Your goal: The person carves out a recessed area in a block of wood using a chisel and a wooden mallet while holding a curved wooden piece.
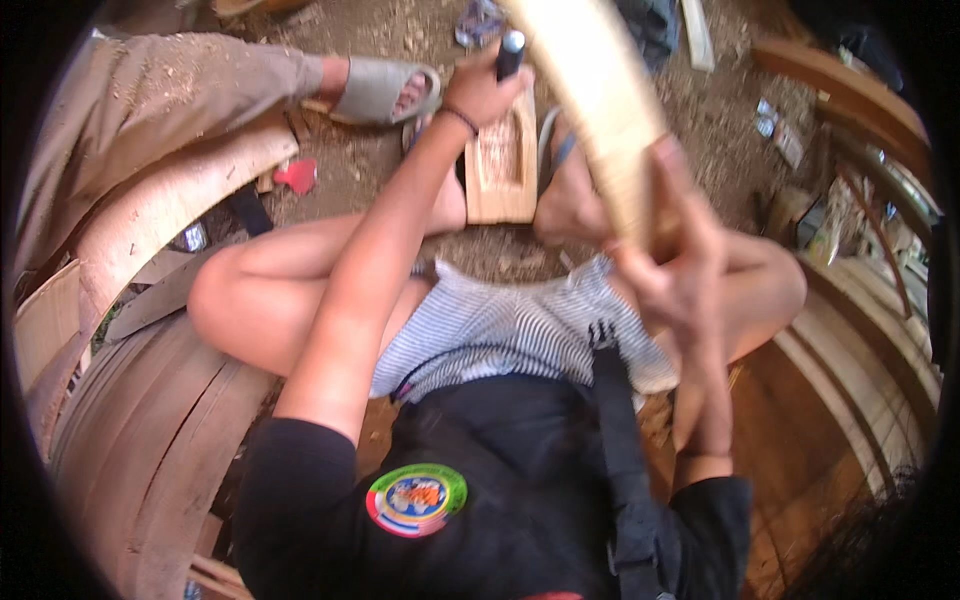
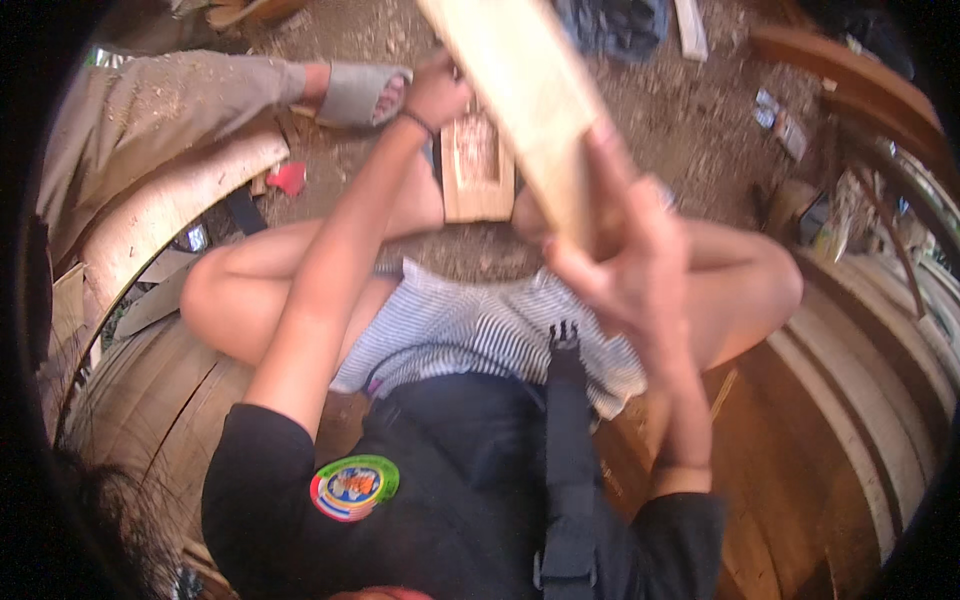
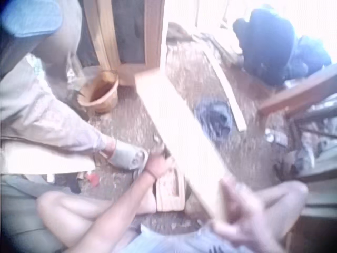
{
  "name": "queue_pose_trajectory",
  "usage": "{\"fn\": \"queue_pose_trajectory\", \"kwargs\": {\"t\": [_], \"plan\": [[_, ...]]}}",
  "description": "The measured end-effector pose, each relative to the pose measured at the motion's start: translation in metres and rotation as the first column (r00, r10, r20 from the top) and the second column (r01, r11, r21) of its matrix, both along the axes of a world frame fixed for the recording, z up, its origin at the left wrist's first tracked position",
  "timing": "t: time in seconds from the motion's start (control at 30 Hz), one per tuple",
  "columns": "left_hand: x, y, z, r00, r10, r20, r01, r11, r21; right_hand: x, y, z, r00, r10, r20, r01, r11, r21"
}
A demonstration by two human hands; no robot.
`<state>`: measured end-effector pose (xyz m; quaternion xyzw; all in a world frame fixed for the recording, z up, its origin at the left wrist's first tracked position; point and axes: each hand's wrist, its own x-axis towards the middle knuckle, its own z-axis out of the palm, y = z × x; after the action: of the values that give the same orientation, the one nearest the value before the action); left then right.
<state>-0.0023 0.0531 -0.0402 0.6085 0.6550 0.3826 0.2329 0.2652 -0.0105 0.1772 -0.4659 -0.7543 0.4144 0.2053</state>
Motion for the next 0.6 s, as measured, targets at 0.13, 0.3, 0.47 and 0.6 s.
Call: {"fn": "queue_pose_trajectory", "kwargs": {"t": [0.13, 0.3, 0.47, 0.6], "plan": [[0.015, 0.006, 0.021, 0.997, -0.020, 0.068, 0.031, 0.987, -0.159, 0.001, -0.005, -0.016, 0.959, -0.170, -0.224, 0.202, 0.971, 0.128], [0.008, 0.000, 0.006, 0.999, -0.043, 0.000, 0.042, 0.983, -0.180, 0.019, -0.014, -0.043, 0.982, -0.101, 0.163, 0.132, 0.972, -0.196], [-0.051, 0.027, -0.027, 0.684, 0.429, 0.590, -0.065, 0.841, -0.537, 0.020, -0.008, -0.019, 0.969, -0.242, -0.038, 0.229, 0.950, -0.211], [-0.069, 0.002, 0.010, 0.591, 0.431, 0.682, -0.043, 0.861, -0.507, 0.024, -0.024, -0.032, 0.925, -0.368, -0.096, 0.331, 0.903, -0.272]]}}
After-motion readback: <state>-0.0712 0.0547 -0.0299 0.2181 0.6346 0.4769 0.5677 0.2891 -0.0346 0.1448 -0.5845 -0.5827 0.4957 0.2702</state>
